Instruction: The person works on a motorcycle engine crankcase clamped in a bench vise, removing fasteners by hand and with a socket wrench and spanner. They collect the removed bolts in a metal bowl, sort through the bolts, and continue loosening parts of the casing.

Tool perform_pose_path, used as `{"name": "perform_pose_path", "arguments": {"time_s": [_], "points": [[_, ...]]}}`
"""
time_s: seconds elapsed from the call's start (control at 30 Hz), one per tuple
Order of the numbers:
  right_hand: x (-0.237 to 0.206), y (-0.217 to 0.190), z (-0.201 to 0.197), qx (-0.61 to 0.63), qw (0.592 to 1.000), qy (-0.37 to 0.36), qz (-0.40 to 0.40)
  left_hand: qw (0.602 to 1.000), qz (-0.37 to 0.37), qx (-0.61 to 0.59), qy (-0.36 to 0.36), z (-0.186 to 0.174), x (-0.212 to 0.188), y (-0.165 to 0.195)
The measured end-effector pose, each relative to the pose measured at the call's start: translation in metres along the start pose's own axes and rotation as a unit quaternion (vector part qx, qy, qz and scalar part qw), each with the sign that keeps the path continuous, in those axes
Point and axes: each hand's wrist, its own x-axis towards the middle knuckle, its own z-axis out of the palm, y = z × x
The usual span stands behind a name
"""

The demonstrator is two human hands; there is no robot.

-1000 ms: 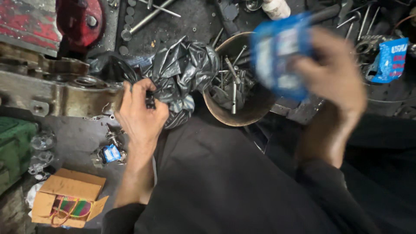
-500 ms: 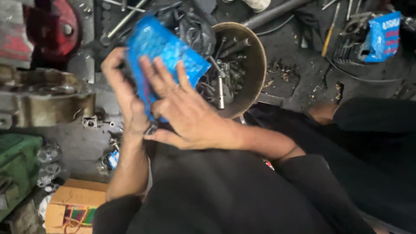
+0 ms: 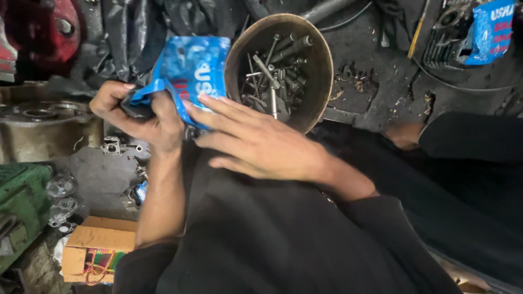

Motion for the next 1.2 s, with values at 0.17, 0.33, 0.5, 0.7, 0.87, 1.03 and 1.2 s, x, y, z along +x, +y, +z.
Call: {"name": "perform_pose_path", "arguments": {"time_s": [0.17, 0.33, 0.5, 0.7, 0.87, 1.03, 1.2], "points": [[-0.022, -0.004, -0.078, 0.063, 0.995, -0.068, 0.047, 0.994, 0.095, 0.035, -0.040, 0.012, -0.001, -0.065], [-0.052, -0.025, -0.097, -0.093, 0.882, 0.303, 0.348, 0.982, 0.097, -0.007, -0.160, 0.041, 0.011, -0.113], [-0.085, -0.001, -0.107, -0.111, 0.916, 0.213, 0.320, 0.855, 0.106, 0.181, -0.474, 0.096, 0.002, -0.088], [-0.069, 0.020, -0.092, -0.109, 0.964, 0.080, 0.229, 0.821, 0.067, 0.141, -0.549, 0.117, 0.032, -0.051], [-0.032, 0.035, -0.087, -0.156, 0.964, 0.013, 0.215, 0.811, 0.083, 0.137, -0.563, 0.077, 0.061, -0.002], [-0.009, 0.069, -0.053, -0.180, 0.959, -0.138, 0.172, 0.881, 0.095, 0.121, -0.448, 0.025, 0.080, 0.043], [0.006, 0.091, 0.009, -0.260, 0.899, -0.340, 0.095, 0.874, -0.144, 0.214, -0.411, 0.003, 0.084, 0.056]]}}
